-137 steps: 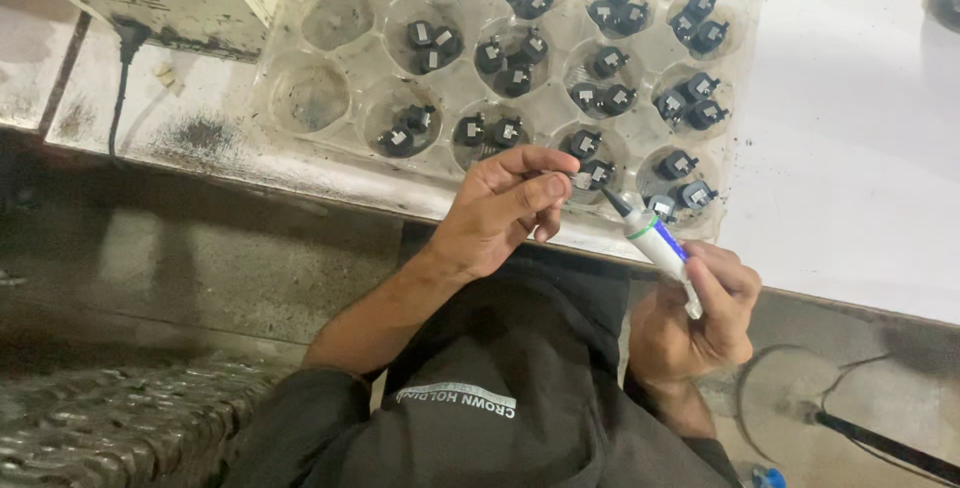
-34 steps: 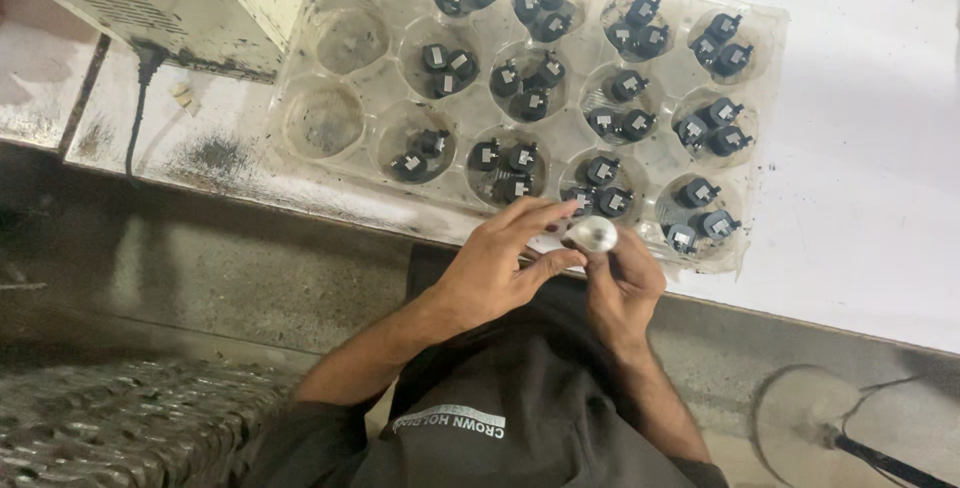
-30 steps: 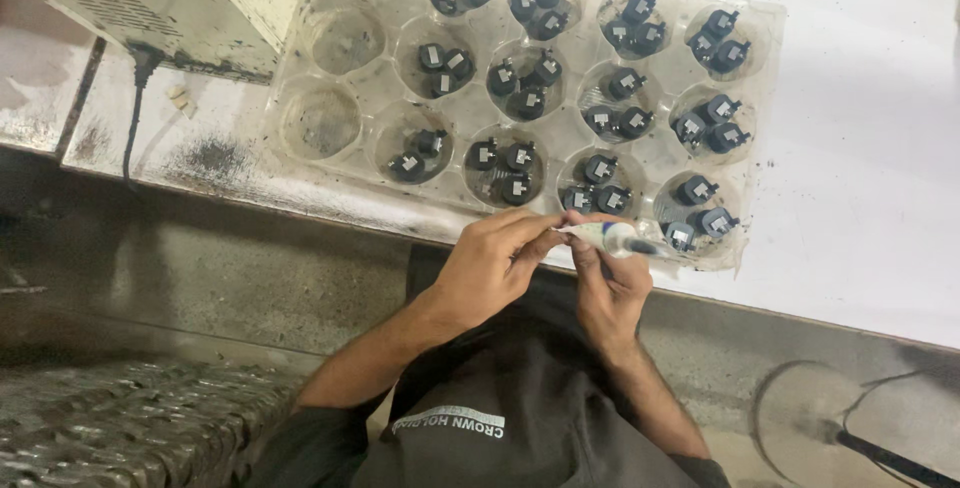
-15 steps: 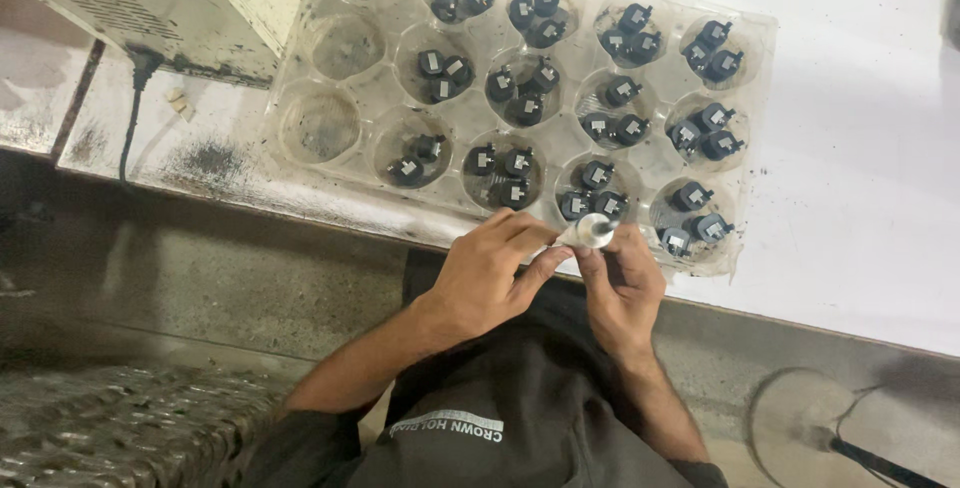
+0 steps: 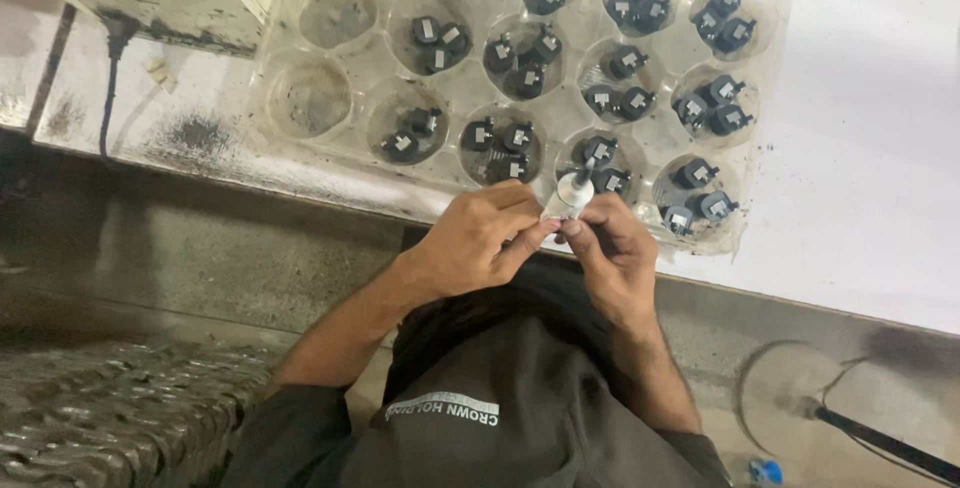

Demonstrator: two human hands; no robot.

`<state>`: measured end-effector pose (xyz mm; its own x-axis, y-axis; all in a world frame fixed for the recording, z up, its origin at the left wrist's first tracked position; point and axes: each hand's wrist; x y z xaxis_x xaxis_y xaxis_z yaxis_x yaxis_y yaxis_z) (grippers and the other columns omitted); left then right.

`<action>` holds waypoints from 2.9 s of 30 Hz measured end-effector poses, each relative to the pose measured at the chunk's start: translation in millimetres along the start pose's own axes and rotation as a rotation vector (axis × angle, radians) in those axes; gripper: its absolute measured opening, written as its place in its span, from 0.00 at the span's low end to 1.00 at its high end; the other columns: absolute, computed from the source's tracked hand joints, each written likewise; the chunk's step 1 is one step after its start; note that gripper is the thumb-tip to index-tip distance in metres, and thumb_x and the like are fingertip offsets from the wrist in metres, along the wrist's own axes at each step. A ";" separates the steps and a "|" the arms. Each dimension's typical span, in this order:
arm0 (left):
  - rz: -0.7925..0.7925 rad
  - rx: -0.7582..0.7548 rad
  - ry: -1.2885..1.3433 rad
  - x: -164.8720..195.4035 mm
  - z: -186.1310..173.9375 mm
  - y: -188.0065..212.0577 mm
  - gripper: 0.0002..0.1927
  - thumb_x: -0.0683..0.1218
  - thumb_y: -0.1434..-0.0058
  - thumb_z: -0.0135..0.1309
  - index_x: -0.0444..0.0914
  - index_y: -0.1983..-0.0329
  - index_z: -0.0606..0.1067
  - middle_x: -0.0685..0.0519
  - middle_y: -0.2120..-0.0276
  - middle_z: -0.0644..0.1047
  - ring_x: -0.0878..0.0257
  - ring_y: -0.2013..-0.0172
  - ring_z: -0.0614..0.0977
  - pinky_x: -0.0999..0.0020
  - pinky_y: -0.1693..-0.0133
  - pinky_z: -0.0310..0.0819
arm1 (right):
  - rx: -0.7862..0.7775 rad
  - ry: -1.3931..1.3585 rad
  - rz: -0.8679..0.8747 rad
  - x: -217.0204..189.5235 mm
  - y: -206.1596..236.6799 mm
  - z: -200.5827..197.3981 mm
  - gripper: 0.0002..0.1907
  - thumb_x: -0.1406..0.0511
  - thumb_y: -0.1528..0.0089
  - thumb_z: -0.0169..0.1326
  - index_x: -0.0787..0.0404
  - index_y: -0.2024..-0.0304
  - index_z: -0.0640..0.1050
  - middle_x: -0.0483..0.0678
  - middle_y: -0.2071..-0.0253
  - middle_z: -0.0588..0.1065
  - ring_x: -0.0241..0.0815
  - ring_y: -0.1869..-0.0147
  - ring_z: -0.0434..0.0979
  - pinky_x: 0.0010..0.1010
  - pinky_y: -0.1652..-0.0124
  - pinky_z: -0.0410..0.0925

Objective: The person fills small plastic tubes with liquid from a squeeze bottle, caps each tube, and places the filled tubes into a cardboard box on the workbench. They repeatedly pick up empty tubes, squeeze liquid into them, and set finished tubes aside among trays of black plug components.

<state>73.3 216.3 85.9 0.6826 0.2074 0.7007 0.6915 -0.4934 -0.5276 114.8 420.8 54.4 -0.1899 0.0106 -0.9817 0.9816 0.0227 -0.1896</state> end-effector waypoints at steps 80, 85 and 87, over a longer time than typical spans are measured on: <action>-0.539 0.094 0.887 -20.3 -1.5 -24.1 0.24 0.50 0.28 0.56 0.35 0.33 0.71 0.51 0.52 0.81 0.70 0.56 0.80 0.74 0.61 0.78 | 0.063 0.586 -0.303 -35.7 -14.1 4.9 0.10 0.74 0.36 0.62 0.62 0.52 0.79 0.50 0.55 0.75 0.46 0.53 0.77 0.33 0.52 0.70; -0.559 0.175 1.004 -21.2 -2.3 -29.3 0.25 0.50 0.29 0.57 0.33 0.34 0.71 0.51 0.51 0.81 0.69 0.55 0.81 0.72 0.56 0.82 | -0.108 0.870 -0.668 -52.1 -15.2 2.8 0.22 0.79 0.44 0.63 0.59 0.49 0.80 0.48 0.48 0.76 0.52 0.46 0.77 0.42 0.48 0.71; -0.564 0.167 0.961 -19.5 -2.5 -32.8 0.26 0.50 0.30 0.57 0.32 0.34 0.71 0.50 0.51 0.81 0.69 0.53 0.82 0.71 0.55 0.83 | -0.109 0.898 -0.704 -57.1 -18.3 1.1 0.23 0.79 0.45 0.63 0.59 0.48 0.80 0.48 0.48 0.76 0.52 0.46 0.78 0.41 0.49 0.72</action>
<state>36.7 226.3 90.7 -0.1533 -0.4072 0.9004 0.9158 -0.4009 -0.0253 107.7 418.7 114.0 -0.6853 0.6703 -0.2848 0.6530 0.3925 -0.6477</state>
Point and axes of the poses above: each hand's wrist, its own y-axis away from the middle knuckle, its own z-axis out of the palm, x = y × z
